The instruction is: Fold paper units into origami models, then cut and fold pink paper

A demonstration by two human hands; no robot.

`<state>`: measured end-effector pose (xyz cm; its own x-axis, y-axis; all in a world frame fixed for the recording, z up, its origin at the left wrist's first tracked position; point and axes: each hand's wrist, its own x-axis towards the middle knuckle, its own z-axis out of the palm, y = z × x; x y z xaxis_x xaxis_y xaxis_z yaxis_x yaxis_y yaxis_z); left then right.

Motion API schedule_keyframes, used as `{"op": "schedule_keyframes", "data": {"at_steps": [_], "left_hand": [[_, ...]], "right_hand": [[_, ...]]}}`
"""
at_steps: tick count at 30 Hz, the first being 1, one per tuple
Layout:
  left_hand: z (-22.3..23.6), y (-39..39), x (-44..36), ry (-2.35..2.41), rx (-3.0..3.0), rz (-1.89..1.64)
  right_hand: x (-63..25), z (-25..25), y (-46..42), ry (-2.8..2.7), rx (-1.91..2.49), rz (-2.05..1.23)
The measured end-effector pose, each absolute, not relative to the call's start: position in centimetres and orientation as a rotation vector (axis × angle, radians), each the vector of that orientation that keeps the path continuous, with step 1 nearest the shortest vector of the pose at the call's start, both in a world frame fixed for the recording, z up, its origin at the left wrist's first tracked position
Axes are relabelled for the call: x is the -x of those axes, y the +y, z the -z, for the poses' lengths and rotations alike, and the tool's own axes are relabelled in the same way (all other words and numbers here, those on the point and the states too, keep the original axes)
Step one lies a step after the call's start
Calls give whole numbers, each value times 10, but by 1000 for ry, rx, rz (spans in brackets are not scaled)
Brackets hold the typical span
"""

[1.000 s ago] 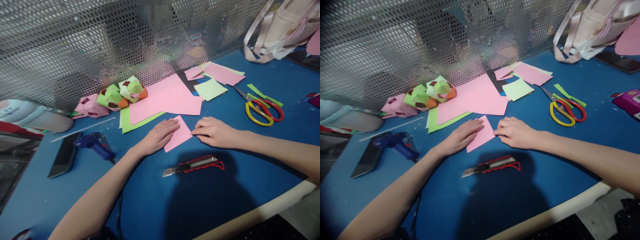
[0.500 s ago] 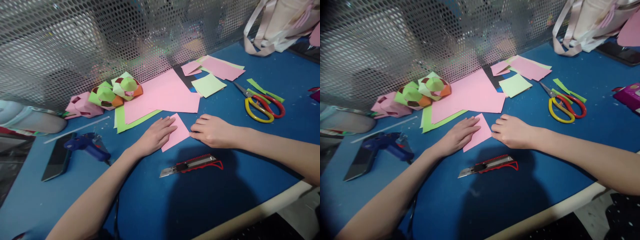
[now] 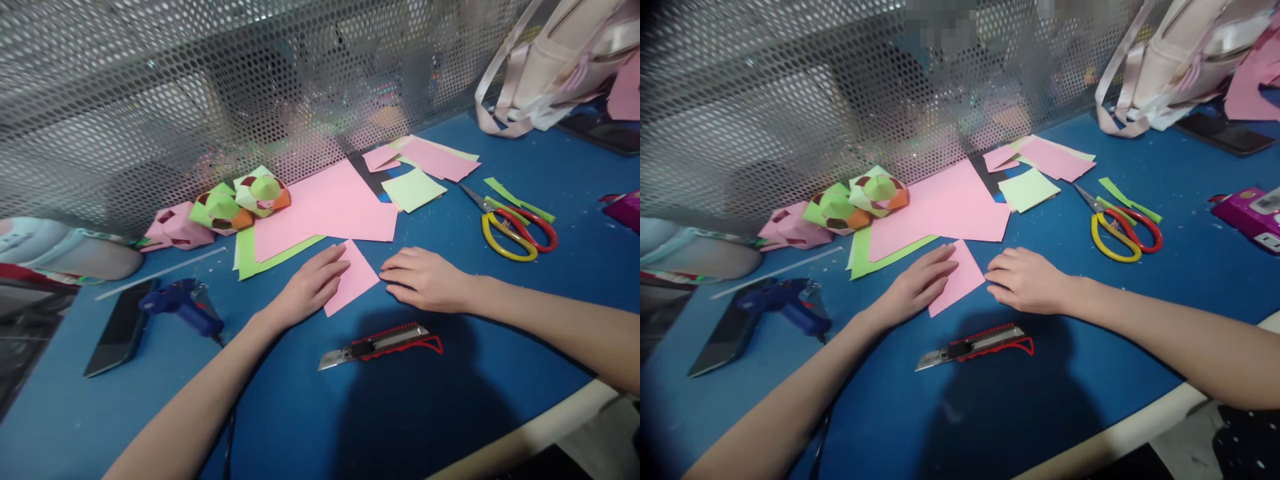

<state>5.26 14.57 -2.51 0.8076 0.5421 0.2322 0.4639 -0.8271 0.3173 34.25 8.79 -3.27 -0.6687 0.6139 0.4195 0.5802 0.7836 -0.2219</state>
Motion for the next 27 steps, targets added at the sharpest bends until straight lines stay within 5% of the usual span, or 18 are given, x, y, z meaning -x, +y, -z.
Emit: {"op": "schedule_keyframes", "data": {"at_steps": [11,27], "left_hand": [[19,133,-64,1077,-2465,-604],[26,129,-71,1142,-2224,-781]], "right_hand": [[-341,34,97,-2052,1167,-547],[-332,46,100,-2259,1160,-287]]}}
